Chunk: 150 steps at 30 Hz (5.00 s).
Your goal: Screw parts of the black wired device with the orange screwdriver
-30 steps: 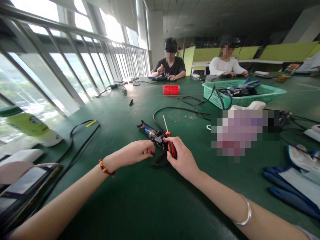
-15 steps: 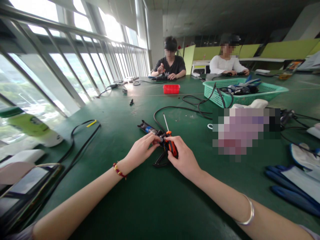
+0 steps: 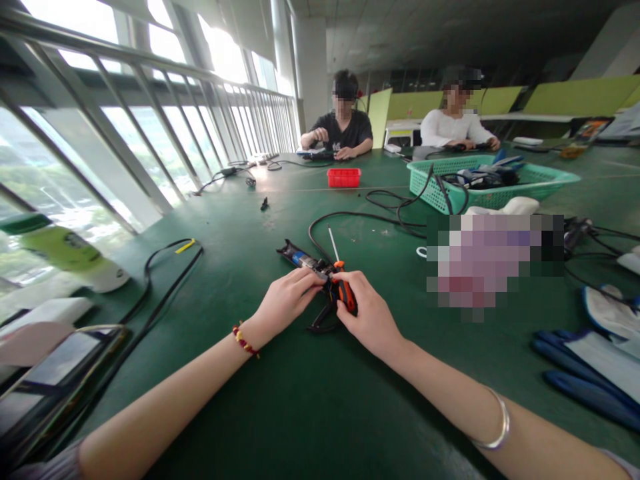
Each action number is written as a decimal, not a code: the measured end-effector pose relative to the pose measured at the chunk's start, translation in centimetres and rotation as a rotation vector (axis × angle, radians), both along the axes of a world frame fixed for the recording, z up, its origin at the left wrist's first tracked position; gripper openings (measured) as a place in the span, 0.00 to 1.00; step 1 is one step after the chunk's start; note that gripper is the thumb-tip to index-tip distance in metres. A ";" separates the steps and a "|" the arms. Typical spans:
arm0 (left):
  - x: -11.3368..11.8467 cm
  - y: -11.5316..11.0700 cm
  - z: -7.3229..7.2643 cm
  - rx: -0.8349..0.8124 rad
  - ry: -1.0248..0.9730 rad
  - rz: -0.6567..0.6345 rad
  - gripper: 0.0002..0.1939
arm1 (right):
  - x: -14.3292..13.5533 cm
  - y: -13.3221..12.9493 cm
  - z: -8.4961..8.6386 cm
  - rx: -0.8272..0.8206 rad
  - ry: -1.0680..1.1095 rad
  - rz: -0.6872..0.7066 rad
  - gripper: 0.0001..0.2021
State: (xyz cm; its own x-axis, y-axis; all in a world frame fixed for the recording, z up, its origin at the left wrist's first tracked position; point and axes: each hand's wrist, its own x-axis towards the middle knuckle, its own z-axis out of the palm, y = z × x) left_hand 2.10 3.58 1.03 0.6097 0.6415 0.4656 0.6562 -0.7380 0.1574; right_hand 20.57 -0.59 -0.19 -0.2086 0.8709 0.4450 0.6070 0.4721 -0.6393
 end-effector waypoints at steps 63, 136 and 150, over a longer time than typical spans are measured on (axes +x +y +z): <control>-0.7 0.8 -1.1 -0.018 -0.026 0.190 0.23 | 0.1 -1.0 -0.2 0.052 0.336 0.166 0.24; -0.9 0.7 -0.4 0.050 -0.176 0.183 0.05 | 0.4 -1.7 -0.7 0.127 0.530 0.282 0.15; -0.9 0.9 -0.5 0.023 -0.207 0.153 0.06 | 0.2 -1.2 8.3 0.052 -0.124 -0.154 0.11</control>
State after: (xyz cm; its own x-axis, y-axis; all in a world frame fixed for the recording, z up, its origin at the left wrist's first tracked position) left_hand 1.20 4.46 0.53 0.3968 0.7066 0.5859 0.7159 -0.6377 0.2842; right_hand 20.72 -1.79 8.16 -0.1309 0.8731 0.4697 0.7469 0.3984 -0.5324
